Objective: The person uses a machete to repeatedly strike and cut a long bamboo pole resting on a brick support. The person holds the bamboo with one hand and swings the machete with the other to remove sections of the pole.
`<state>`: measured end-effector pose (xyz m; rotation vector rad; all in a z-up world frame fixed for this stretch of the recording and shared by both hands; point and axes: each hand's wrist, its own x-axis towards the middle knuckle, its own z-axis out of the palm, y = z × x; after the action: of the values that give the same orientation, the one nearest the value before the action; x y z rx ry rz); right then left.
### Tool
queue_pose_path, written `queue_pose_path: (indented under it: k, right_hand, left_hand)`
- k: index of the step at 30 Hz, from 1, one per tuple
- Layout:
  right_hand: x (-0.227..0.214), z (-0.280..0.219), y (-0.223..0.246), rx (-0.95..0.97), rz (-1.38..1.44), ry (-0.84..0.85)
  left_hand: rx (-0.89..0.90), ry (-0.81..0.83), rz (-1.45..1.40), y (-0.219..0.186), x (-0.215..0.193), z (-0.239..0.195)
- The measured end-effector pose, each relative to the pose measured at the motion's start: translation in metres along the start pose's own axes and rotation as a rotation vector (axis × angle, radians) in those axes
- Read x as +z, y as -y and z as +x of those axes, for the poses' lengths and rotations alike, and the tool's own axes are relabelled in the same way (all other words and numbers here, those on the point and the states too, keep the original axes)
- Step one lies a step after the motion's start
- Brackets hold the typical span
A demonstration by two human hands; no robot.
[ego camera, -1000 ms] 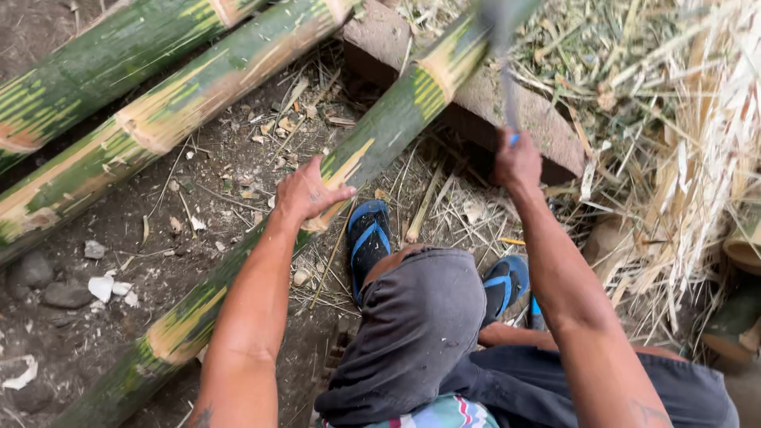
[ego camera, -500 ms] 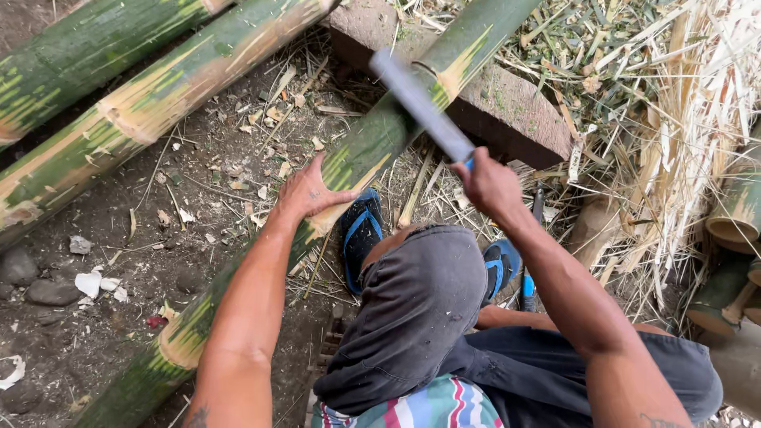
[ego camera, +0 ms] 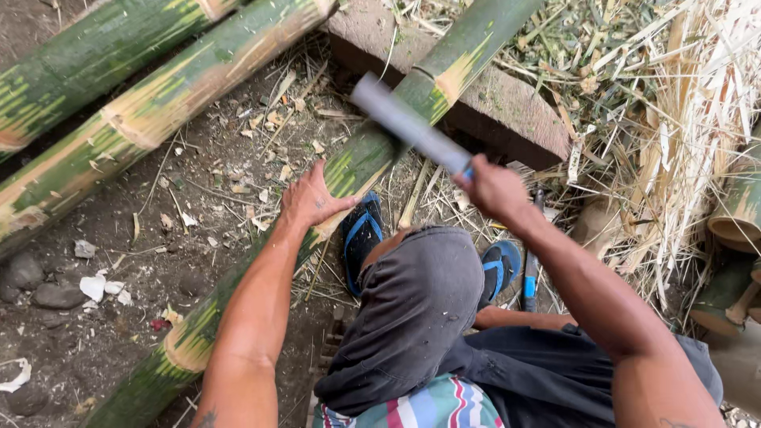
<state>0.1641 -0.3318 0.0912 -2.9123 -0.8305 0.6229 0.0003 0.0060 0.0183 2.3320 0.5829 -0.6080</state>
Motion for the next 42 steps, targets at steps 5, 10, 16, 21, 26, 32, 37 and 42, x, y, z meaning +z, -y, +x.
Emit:
queue_pose_path:
  k: [5,10,16,21,26,32,37,42]
  right_hand:
    - [-0.011,-0.002,0.01,0.093,-0.16,0.056]
    - [-0.016,0.006,0.001,0.085,-0.096,0.069]
    - [-0.009,0.02,-0.054,0.337,0.085,-0.209]
    - [-0.026,0.038,-0.067,0.39,0.193,-0.359]
    - [0.014,-0.005,0.015,0.077,-0.082,0.086]
    - [-0.045,0.011,-0.031,0.377,0.143,-0.201]
    - [-0.048,-0.004,-0.023,0.281,0.085,-0.051]
    - [-0.021,-0.014,0.01,-0.152,-0.19,0.137]
  left_hand:
    - [0.035,-0.048,0.03,0.003,0.012,-0.007]
    - [0.035,-0.093,0.026,-0.001,0.01,-0.003]
    - [0.02,-0.076,0.028,-0.004,0.006,-0.006]
    - [0.016,-0.083,0.028,-0.013,-0.001,-0.01]
    - [0.029,-0.115,0.056,-0.008,0.016,-0.013]
    - [0.06,-0.192,0.093,-0.01,0.026,-0.013]
    - [0.008,-0.149,0.154,-0.017,0.019,-0.014]
    - [-0.013,-0.143,0.158,-0.013,0.027,-0.014]
